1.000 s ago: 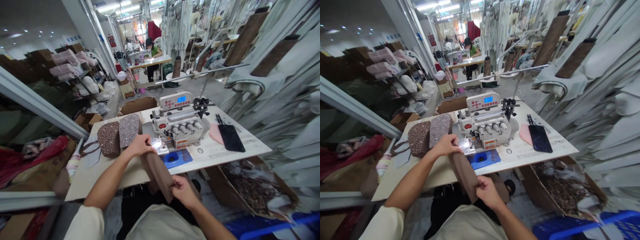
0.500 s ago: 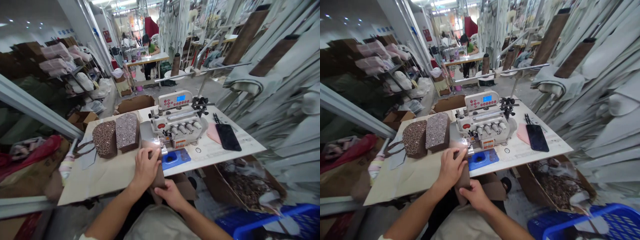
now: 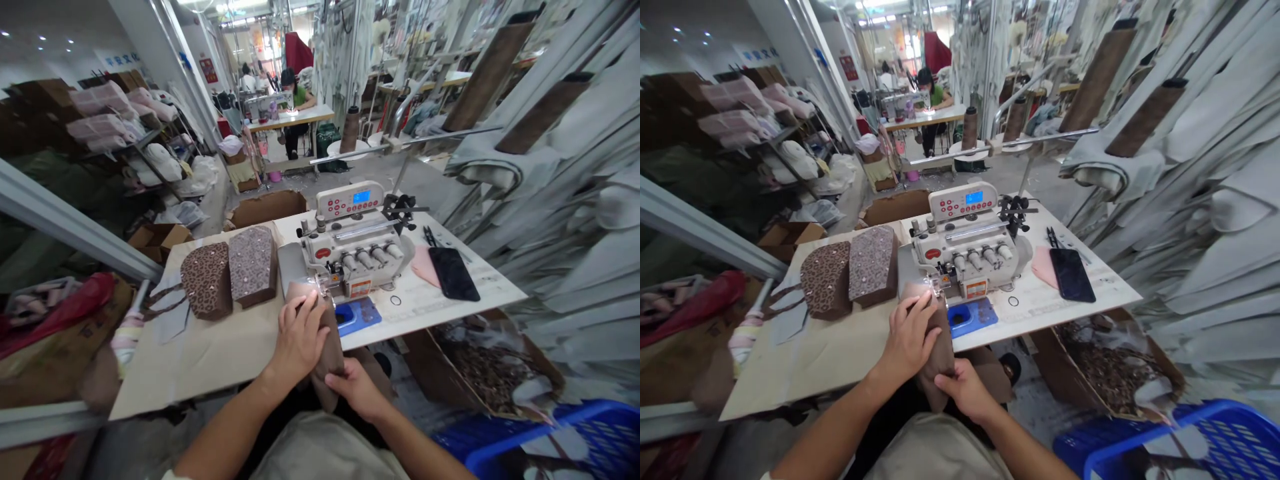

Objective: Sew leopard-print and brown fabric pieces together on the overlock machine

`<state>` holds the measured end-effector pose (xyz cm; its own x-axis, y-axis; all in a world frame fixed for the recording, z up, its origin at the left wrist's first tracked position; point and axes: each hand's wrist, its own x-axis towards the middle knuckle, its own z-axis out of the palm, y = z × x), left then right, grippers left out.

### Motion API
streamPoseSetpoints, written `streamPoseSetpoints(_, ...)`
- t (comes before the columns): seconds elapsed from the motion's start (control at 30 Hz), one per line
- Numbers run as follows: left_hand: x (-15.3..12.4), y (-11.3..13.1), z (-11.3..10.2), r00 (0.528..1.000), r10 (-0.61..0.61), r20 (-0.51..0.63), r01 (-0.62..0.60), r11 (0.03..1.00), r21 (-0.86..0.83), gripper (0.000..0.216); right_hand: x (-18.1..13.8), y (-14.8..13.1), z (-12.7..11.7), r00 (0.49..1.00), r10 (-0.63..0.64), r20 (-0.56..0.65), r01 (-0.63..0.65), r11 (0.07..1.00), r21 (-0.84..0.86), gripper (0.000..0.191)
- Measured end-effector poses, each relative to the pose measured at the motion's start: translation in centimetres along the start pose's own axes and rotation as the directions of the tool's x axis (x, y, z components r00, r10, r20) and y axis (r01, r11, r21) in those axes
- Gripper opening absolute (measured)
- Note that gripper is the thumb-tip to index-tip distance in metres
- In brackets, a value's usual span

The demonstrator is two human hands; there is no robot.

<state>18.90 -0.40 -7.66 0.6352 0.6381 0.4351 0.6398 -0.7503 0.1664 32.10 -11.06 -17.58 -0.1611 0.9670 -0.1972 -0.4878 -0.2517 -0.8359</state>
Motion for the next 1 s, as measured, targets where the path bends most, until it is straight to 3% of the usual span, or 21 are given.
streamPoseSetpoints(0.2, 1.4, -0.7, -1.3, 0.999, 0.038, -0.03, -0.038, 0.999, 0.019, 0.031, 2.0, -3.4, 0.1, 0.998, -0.049, 0.026, 0.05, 0.998, -0.04, 0.043)
streamPoseSetpoints(0.37, 2.3, -1.3, -2.4, 0.991, 0.131, 0.021, -0.13, 0.991, -0.037, 0.025, 5.1, -5.8, 0.3, 0.986, -0.167, -0.003, 0.164, 0.976, -0.146, 0.044)
streamPoseSetpoints(0.47, 2.7, -2.1, -2.4, 0.978, 0.207, 0.026, -0.205, 0.977, -0.057, 0.02, 6.6, -5.8, 0.6, 0.963, -0.257, -0.081, 0.234, 0.947, -0.218, 0.043)
streamPoseSetpoints(0.67, 3.3, -4.0, -1.8, 0.934, 0.344, -0.093, -0.353, 0.929, -0.11, 0.021, 7.2, -4.4, 1.2, 0.914, -0.354, -0.196, 0.287, 0.909, -0.302, 0.042)
streamPoseSetpoints(1.0, 3.1, -4.2, -1.4, 0.939, 0.331, -0.098, -0.338, 0.939, -0.06, 0.025, 7.0, -5.0, 0.7, 0.869, -0.452, -0.201, 0.365, 0.86, -0.357, 0.036)
